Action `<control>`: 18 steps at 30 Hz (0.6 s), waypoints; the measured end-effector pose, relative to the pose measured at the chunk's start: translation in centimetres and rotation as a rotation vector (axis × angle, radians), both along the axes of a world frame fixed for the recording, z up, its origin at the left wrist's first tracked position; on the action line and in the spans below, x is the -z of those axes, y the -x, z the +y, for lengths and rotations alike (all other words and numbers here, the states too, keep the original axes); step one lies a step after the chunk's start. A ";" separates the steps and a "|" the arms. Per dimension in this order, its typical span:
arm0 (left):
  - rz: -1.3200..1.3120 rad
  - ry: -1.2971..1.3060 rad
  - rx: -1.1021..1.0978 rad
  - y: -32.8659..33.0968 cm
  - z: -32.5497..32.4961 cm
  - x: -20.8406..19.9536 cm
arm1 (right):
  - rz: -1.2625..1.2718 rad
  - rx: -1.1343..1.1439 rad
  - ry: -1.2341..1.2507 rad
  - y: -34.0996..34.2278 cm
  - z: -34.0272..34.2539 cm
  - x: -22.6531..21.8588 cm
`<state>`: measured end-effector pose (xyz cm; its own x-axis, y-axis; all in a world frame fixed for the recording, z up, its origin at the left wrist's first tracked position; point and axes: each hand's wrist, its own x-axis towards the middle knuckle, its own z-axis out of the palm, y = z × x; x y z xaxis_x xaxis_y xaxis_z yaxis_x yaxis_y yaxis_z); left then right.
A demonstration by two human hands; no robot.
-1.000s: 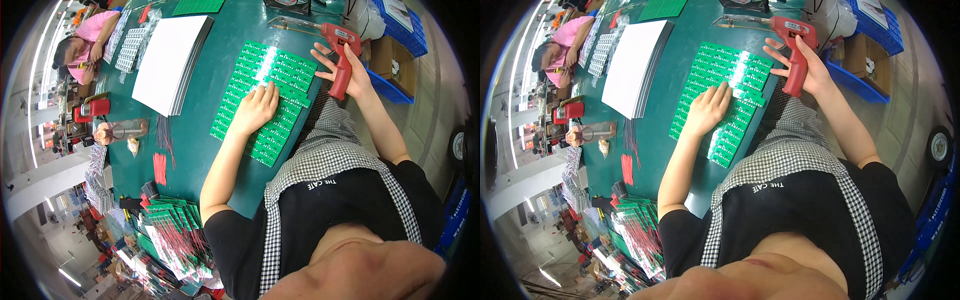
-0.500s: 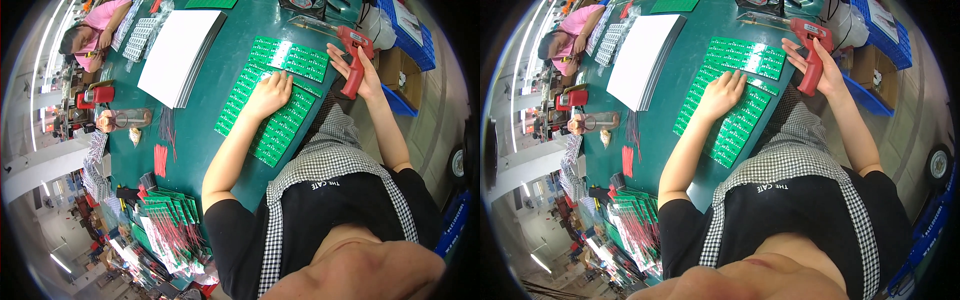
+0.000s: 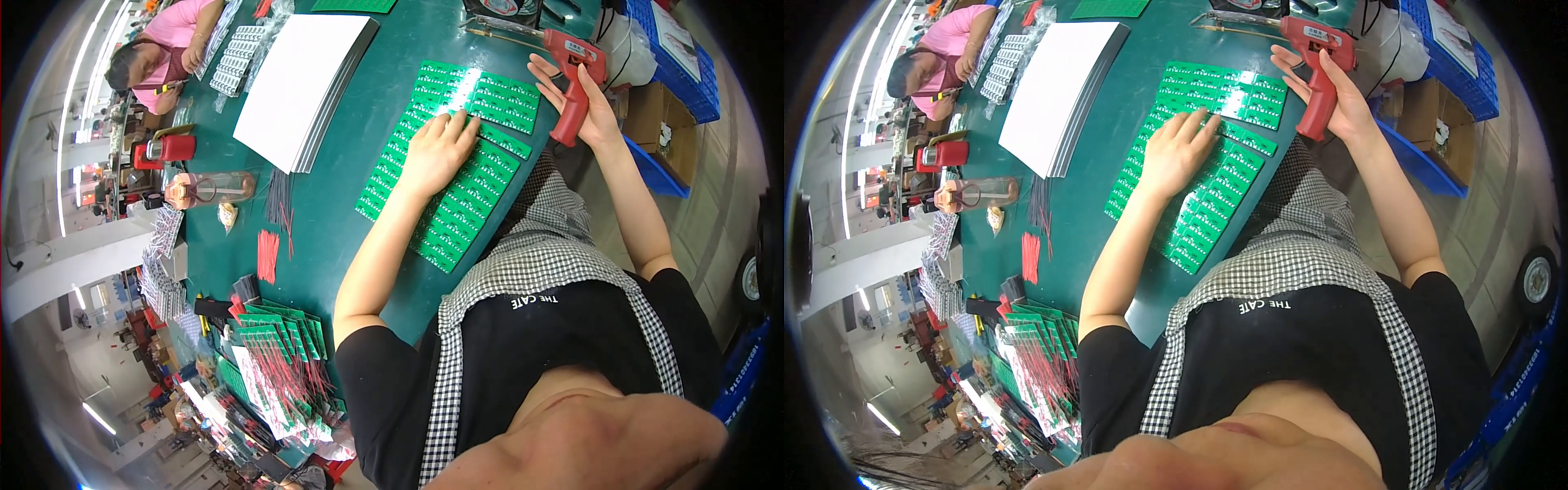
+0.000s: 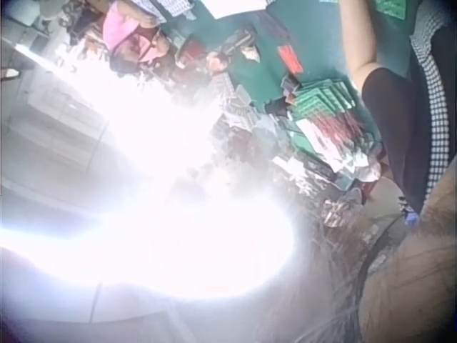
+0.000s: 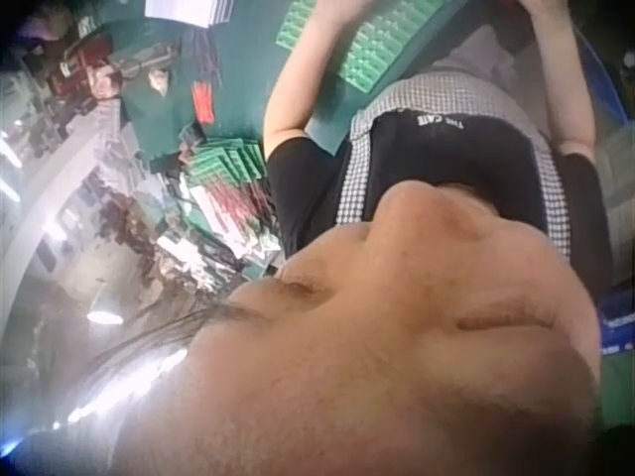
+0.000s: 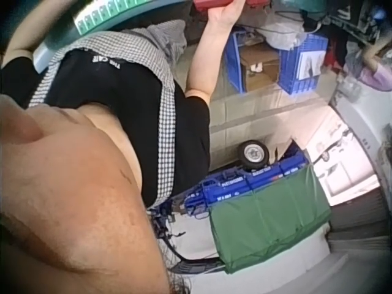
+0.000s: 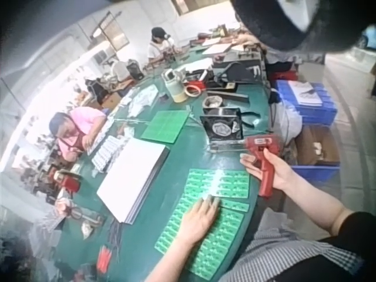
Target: Applying adhesive using a glue gun to connect wires to LED panels on an assembly line.
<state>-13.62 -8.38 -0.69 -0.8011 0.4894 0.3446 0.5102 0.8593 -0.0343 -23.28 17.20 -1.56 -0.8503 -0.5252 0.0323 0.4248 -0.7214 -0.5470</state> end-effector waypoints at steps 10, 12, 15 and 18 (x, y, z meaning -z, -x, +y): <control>-0.175 -0.142 -0.089 0.3 0.2 0.4 | 0.215 -0.030 -0.101 1.2 -1.1 0.3; -0.190 -0.144 -0.085 0.3 0.0 0.6 | 0.205 -0.021 -0.106 1.0 -0.8 0.2; -0.225 -0.120 -0.095 0.1 0.1 0.6 | 0.169 -0.002 -0.113 0.5 0.0 0.3; -0.260 -0.066 -0.132 -0.3 0.2 0.4 | 0.139 0.001 -0.077 0.3 0.3 0.4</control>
